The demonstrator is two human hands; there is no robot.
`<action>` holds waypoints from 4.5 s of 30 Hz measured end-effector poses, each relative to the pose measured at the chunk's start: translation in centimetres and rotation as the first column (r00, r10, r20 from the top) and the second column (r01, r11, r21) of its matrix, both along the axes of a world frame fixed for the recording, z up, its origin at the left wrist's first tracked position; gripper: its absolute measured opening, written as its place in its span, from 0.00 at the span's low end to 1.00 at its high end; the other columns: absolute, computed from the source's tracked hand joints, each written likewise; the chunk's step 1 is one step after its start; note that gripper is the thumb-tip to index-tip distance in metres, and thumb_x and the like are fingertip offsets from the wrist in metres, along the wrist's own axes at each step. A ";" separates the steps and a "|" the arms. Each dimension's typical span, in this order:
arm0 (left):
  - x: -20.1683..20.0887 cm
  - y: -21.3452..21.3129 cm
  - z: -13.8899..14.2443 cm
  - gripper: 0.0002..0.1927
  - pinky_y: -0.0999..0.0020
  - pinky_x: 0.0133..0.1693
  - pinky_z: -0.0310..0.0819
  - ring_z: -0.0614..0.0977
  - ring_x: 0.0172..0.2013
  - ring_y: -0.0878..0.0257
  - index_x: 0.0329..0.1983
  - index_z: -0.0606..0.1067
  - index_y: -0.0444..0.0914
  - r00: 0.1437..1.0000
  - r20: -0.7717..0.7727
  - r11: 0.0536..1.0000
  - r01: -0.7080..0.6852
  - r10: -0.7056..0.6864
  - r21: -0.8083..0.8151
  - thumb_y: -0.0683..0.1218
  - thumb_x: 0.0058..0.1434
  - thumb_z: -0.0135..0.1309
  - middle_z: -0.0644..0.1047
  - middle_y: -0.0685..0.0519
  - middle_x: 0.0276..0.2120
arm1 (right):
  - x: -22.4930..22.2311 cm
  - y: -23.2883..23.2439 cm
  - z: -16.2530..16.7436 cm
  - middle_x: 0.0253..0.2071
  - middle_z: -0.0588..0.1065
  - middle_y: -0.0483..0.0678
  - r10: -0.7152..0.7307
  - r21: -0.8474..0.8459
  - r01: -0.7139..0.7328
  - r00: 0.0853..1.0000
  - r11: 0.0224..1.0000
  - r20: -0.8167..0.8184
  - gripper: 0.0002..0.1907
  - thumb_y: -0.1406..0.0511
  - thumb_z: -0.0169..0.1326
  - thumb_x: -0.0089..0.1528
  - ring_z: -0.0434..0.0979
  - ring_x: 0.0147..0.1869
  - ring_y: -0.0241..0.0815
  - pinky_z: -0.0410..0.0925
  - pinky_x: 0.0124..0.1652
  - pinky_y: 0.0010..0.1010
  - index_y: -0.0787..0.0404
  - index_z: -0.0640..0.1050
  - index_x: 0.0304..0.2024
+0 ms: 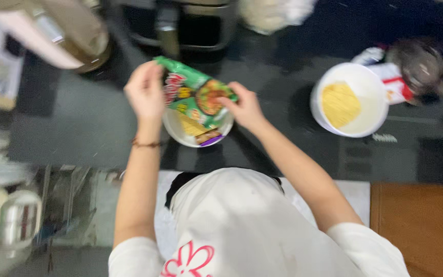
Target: The person rinses a round cutting board at the kitchen sink, then unpacks instant noodle packets from a cardboard box on a chair and carries them to the counter. They take bowls from the dish rack, open the noodle packets, place the noodle blocks into the bowls, and add seasoning sachets.
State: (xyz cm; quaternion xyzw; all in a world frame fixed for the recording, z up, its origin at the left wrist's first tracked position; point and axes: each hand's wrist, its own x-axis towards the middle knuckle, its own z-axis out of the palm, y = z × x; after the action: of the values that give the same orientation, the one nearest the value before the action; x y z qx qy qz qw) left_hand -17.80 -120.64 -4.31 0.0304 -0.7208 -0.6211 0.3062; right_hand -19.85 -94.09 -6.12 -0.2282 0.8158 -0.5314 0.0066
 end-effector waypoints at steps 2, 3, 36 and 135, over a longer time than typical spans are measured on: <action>1.2 0.2 -0.1 0.09 0.74 0.42 0.72 0.77 0.39 0.71 0.48 0.78 0.29 0.999 0.015 0.998 -0.032 0.031 0.053 0.42 0.75 0.53 0.80 0.54 0.39 | 1.1 -0.1 0.4 0.35 0.76 0.51 -0.069 0.099 0.075 0.996 0.992 -0.065 0.14 0.60 0.64 0.63 0.80 0.38 0.44 0.72 0.36 0.34 0.64 0.76 0.40; 1.8 0.4 -0.1 0.09 0.76 0.38 0.68 0.73 0.36 0.73 0.48 0.78 0.29 0.996 0.040 0.995 -0.083 0.081 0.051 0.42 0.76 0.53 0.77 0.56 0.36 | 1.6 0.0 0.6 0.36 0.76 0.53 -0.065 0.157 0.089 0.987 0.984 -0.149 0.14 0.59 0.64 0.65 0.79 0.40 0.48 0.71 0.38 0.35 0.63 0.76 0.40; 2.4 4.6 7.7 0.02 0.59 0.45 0.76 0.81 0.40 0.49 0.41 0.77 0.32 0.959 -0.261 0.871 -0.032 -0.111 -0.489 0.33 0.67 0.55 0.79 0.45 0.37 | 2.6 0.0 3.1 0.46 0.78 0.56 0.113 0.025 -0.110 0.956 0.994 -0.269 0.19 0.63 0.62 0.61 0.79 0.47 0.55 0.72 0.49 0.41 0.67 0.77 0.52; 4.0 3.9 -0.9 0.05 0.72 0.31 0.74 0.79 0.28 0.69 0.39 0.77 0.33 0.891 0.399 0.976 0.190 -0.217 0.107 0.41 0.67 0.58 0.80 0.49 0.28 | -0.2 -1.8 -1.1 0.46 0.78 0.45 0.349 -0.340 -0.179 0.759 0.923 0.550 0.14 0.69 0.59 0.66 0.76 0.46 0.31 0.71 0.46 0.23 0.66 0.77 0.54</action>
State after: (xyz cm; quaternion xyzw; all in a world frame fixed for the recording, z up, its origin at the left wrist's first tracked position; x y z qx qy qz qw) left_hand -13.78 -116.71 -5.20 0.0938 -0.7473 -0.6528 0.0811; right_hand -20.06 -95.92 -7.21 -0.1602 0.6509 -0.6744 0.3095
